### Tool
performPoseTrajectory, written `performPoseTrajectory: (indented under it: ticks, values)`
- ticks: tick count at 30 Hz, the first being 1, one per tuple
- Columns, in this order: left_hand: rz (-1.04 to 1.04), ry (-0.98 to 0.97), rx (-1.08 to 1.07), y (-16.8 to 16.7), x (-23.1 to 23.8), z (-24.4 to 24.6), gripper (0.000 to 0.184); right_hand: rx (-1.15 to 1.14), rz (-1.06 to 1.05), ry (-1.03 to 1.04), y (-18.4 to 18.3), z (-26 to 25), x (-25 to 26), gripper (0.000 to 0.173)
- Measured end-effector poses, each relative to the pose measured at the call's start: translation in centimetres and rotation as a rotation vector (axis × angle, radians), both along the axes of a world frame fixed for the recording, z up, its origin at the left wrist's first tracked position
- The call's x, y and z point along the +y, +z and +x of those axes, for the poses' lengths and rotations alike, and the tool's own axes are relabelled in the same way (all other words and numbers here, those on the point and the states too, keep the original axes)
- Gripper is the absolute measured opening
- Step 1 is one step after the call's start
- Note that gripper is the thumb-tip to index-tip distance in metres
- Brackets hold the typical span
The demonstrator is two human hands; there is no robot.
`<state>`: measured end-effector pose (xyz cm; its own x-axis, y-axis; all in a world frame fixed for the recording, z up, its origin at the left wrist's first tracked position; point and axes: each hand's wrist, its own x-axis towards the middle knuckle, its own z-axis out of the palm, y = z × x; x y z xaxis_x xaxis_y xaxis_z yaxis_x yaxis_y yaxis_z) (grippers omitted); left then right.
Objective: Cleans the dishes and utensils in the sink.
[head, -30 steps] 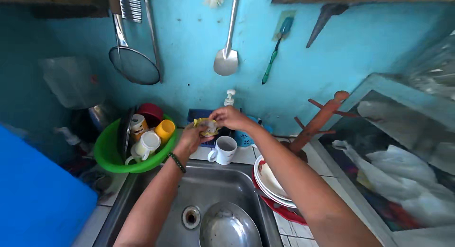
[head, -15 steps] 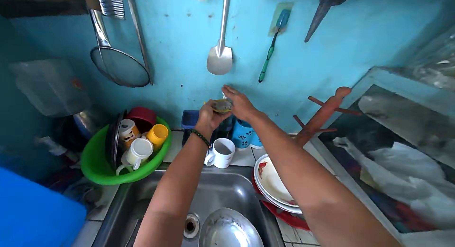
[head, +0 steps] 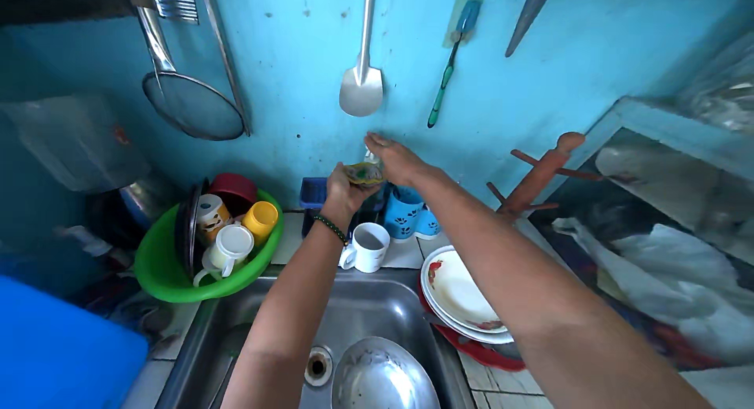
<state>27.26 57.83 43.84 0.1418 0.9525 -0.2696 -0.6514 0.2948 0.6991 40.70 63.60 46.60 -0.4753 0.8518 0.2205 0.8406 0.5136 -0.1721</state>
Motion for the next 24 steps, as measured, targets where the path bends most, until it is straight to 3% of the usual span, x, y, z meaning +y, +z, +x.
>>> performPoseTrajectory:
  ticks: [4, 8, 15, 20, 24]
  values:
    - [0.029, 0.194, -0.119, -0.2, 1.5, 1.1, 0.063, 0.049, -0.011, -0.023, 0.0, -0.3, -0.3, 0.075]
    - [0.066, 0.236, -0.153, -0.3, 1.8, 1.6, 0.071, 0.059, 0.023, -0.063, -0.7, -0.9, -0.5, 0.07]
    - [0.07, 0.203, -0.185, -0.9, 1.2, 1.2, 0.054, 0.091, 0.032, -0.044, -2.2, -0.7, 0.1, 0.069]
    - [0.054, 0.073, -0.087, -0.8, -0.6, 0.9, 0.067, 0.053, -0.034, 0.016, 0.2, 0.2, 0.1, 0.077]
    - [0.054, 0.167, -0.182, -0.6, 1.1, 1.3, 0.065, 0.07, -0.008, -0.041, -0.4, -0.4, -0.1, 0.077]
